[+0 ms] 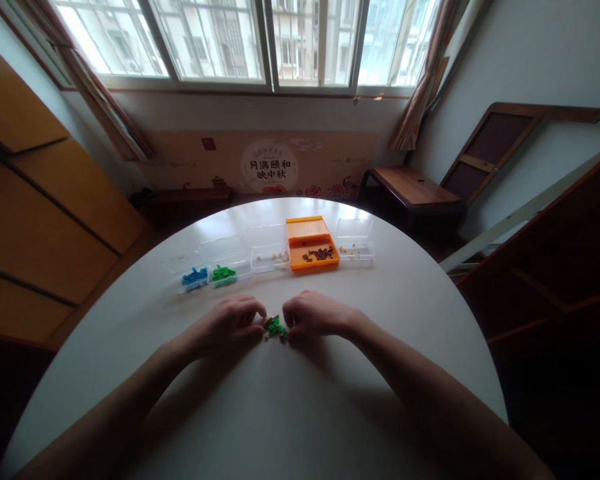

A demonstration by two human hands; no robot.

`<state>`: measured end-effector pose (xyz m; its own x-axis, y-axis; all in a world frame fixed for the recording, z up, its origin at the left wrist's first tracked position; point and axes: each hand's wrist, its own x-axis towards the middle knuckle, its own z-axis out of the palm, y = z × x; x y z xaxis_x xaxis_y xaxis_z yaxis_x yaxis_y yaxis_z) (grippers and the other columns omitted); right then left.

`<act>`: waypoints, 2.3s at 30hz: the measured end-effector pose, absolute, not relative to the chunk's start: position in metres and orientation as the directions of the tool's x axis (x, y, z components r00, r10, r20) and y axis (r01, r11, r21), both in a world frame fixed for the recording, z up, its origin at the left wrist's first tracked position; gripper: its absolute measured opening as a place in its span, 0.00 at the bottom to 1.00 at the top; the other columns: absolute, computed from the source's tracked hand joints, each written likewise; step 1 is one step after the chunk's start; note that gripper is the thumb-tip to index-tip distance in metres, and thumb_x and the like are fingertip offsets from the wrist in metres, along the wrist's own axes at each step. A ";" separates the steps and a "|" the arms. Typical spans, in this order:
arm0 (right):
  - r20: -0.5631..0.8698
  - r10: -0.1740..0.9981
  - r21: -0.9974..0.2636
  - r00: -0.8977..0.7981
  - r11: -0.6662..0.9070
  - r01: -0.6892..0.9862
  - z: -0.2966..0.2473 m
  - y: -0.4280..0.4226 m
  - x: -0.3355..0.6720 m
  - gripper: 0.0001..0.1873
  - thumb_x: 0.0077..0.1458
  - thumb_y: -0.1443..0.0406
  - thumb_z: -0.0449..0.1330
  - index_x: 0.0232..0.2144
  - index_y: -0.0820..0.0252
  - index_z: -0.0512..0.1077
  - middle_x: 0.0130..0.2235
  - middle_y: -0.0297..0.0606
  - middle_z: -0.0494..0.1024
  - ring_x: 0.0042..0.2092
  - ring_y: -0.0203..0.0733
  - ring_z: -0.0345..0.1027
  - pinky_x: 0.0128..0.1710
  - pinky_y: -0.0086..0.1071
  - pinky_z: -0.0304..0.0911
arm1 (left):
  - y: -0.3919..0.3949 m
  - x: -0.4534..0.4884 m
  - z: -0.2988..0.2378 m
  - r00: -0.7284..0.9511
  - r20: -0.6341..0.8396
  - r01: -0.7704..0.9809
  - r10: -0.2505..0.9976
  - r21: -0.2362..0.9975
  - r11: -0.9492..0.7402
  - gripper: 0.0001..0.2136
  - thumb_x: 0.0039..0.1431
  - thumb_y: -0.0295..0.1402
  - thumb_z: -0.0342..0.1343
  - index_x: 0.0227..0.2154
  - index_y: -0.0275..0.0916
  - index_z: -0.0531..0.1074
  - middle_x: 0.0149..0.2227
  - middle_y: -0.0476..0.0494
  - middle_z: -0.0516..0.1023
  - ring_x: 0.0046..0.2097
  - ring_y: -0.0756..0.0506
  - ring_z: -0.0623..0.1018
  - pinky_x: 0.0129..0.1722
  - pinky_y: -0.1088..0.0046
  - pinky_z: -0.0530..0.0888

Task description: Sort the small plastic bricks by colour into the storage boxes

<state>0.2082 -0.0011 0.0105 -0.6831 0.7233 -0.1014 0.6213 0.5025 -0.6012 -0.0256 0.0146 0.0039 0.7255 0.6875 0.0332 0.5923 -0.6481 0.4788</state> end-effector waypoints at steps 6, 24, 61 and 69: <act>0.003 0.764 -0.610 -0.645 0.512 0.604 0.004 -0.003 0.204 0.05 0.48 0.65 0.65 0.29 0.61 0.74 0.27 0.33 0.75 0.28 0.31 0.62 0.28 0.24 0.51 | 0.013 -0.026 0.005 0.733 0.103 0.558 0.672 0.474 -0.681 0.06 0.53 0.30 0.58 0.34 0.39 0.73 0.29 0.51 0.70 0.30 0.51 0.68 0.32 0.76 0.64; 0.098 0.767 -0.635 -0.634 0.538 0.554 -0.002 0.000 0.203 0.03 0.47 0.69 0.65 0.28 0.62 0.75 0.26 0.30 0.73 0.26 0.30 0.61 0.27 0.23 0.51 | 0.012 -0.023 0.004 0.795 0.158 0.459 0.586 0.475 -0.751 0.06 0.57 0.27 0.55 0.28 0.39 0.76 0.27 0.49 0.71 0.30 0.52 0.68 0.32 0.77 0.64; 0.533 0.750 -0.534 -0.391 0.657 0.533 -0.015 0.001 0.198 0.04 0.55 0.66 0.61 0.30 0.60 0.74 0.30 0.35 0.75 0.27 0.32 0.63 0.30 0.26 0.58 | 0.014 -0.014 0.003 0.592 0.187 0.455 0.784 0.725 -0.516 0.13 0.59 0.40 0.54 0.27 0.35 0.75 0.27 0.47 0.74 0.30 0.51 0.69 0.31 0.76 0.66; 0.484 0.842 -0.746 0.241 0.252 0.617 -0.024 0.047 0.250 0.09 0.51 0.62 0.60 0.32 0.61 0.76 0.31 0.39 0.79 0.27 0.37 0.65 0.32 0.31 0.62 | 0.014 -0.012 0.007 0.606 0.189 0.468 0.773 0.700 -0.539 0.12 0.59 0.38 0.54 0.27 0.35 0.76 0.28 0.45 0.75 0.30 0.51 0.70 0.31 0.76 0.67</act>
